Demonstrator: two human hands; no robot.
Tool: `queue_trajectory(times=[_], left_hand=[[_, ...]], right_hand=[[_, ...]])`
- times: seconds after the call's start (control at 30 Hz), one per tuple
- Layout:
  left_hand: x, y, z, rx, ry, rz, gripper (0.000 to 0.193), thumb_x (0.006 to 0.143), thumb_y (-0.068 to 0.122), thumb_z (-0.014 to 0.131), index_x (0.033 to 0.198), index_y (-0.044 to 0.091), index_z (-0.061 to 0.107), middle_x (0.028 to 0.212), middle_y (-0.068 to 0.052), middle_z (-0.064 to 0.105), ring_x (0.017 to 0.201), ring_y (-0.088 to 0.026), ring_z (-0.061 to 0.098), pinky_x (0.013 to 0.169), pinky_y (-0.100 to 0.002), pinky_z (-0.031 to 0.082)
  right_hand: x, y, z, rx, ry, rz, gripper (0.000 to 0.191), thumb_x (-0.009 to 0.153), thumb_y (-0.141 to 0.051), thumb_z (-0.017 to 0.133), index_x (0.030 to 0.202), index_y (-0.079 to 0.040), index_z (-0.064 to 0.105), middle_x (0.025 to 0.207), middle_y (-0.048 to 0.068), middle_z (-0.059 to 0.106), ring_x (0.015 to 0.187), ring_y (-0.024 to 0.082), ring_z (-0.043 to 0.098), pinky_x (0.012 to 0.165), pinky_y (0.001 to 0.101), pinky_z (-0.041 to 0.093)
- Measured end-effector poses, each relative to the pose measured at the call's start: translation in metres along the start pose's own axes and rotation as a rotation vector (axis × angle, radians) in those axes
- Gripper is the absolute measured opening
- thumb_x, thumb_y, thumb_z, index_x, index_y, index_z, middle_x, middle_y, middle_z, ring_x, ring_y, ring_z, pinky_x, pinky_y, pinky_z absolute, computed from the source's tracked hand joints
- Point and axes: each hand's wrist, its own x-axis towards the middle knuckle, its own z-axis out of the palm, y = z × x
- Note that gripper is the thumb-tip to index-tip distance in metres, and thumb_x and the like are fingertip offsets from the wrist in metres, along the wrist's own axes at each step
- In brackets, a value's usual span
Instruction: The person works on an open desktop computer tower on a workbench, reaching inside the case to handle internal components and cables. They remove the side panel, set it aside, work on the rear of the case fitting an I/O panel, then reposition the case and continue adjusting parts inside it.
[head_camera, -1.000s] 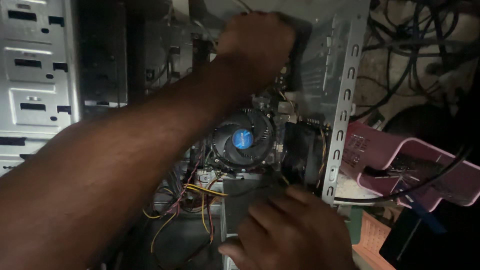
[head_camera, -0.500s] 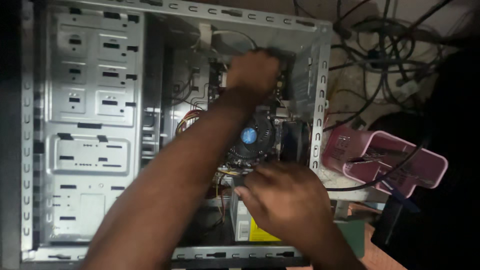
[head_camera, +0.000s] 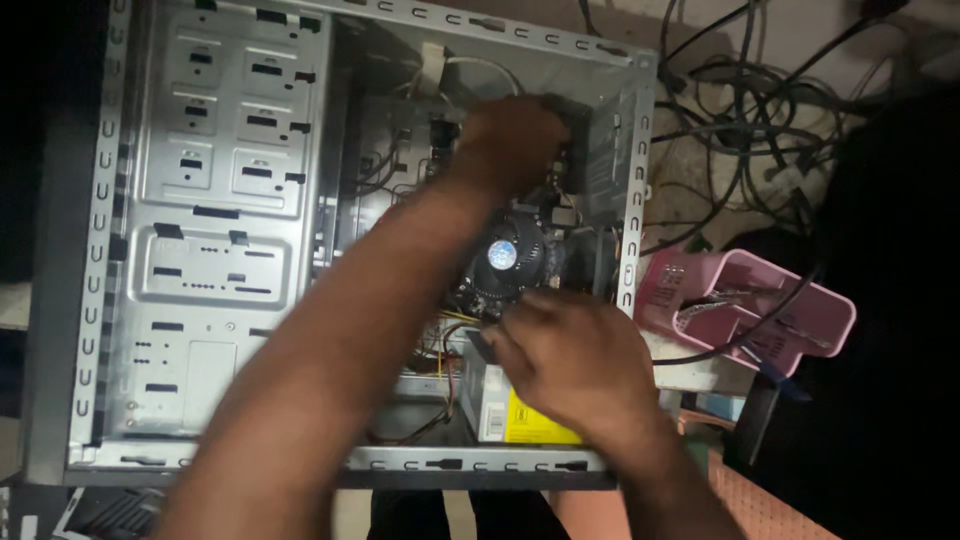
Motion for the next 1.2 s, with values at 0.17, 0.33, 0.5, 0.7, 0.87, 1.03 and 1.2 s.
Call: queue_trajectory(times=[0.17,0.33,0.5,0.7,0.87,1.03,1.2], left_hand=[[-0.036,-0.014,-0.04,0.01,0.045,-0.154,0.024,0.09,0.016,0.064,0.111,0.008,0.074,0.116,-0.017,0.069,0.101,-0.04,0.07,0.075,-0.053,0.059],[-0.07,-0.025,-0.049,-0.276,-0.015,-0.494,0.028,0.095,0.027,0.063,0.117,0.013,0.073,0.116,-0.016,0.072,0.107,-0.038,0.069,0.085,-0.051,0.057],[-0.075,-0.035,-0.034,-0.071,0.061,-0.449,0.025,0.09,0.016,0.062,0.11,0.01,0.076,0.113,-0.019,0.071,0.103,-0.039,0.07,0.081,-0.056,0.057],[-0.073,-0.056,-0.032,-0.182,0.12,-0.584,0.022,0.092,0.016,0.064,0.107,0.007,0.076,0.107,-0.02,0.073,0.101,-0.037,0.071,0.08,-0.045,0.06],[-0.081,-0.05,-0.034,-0.156,0.03,-0.489,0.021,0.094,0.013,0.064,0.11,0.006,0.076,0.112,-0.021,0.072,0.103,-0.037,0.072,0.083,-0.047,0.059],[-0.09,-0.05,-0.013,-0.076,0.025,-0.388,0.024,0.089,0.015,0.065,0.109,0.007,0.076,0.118,-0.018,0.07,0.107,-0.035,0.069,0.087,-0.047,0.056],[-0.084,-0.067,0.012,-0.074,0.142,-0.329,0.031,0.084,0.01,0.065,0.114,0.009,0.073,0.117,-0.019,0.071,0.106,-0.037,0.069,0.085,-0.048,0.056]], right_hand=[[0.017,0.021,-0.035,0.27,0.27,-0.16,0.009,0.098,-0.012,0.065,0.092,-0.007,0.071,0.094,0.008,0.074,0.088,0.022,0.075,0.078,0.0363,0.06],[0.087,0.053,-0.057,-0.037,0.151,0.161,0.015,0.096,-0.013,0.067,0.108,-0.01,0.076,0.098,0.016,0.075,0.09,0.033,0.072,0.08,0.045,0.054],[0.141,0.069,-0.029,-0.218,-0.044,0.056,0.047,0.081,-0.002,0.06,0.123,-0.017,0.075,0.113,0.019,0.07,0.102,0.041,0.067,0.084,0.0507,0.053],[0.181,0.096,0.006,-0.541,-0.34,0.253,0.033,0.088,-0.005,0.062,0.119,-0.008,0.074,0.12,0.024,0.07,0.111,0.042,0.068,0.09,0.0534,0.055],[0.195,0.119,0.022,-0.602,-0.377,0.151,0.029,0.089,-0.008,0.064,0.116,-0.008,0.075,0.119,0.025,0.07,0.11,0.043,0.068,0.09,0.0529,0.055],[0.203,0.134,0.031,-0.668,-0.405,0.045,0.043,0.071,-0.004,0.073,0.115,-0.005,0.075,0.123,0.026,0.068,0.112,0.043,0.068,0.091,0.0502,0.056],[0.205,0.128,0.036,-0.627,-0.308,0.175,0.03,0.091,-0.006,0.061,0.118,0.0,0.073,0.126,0.029,0.065,0.114,0.046,0.065,0.09,0.0564,0.053]])
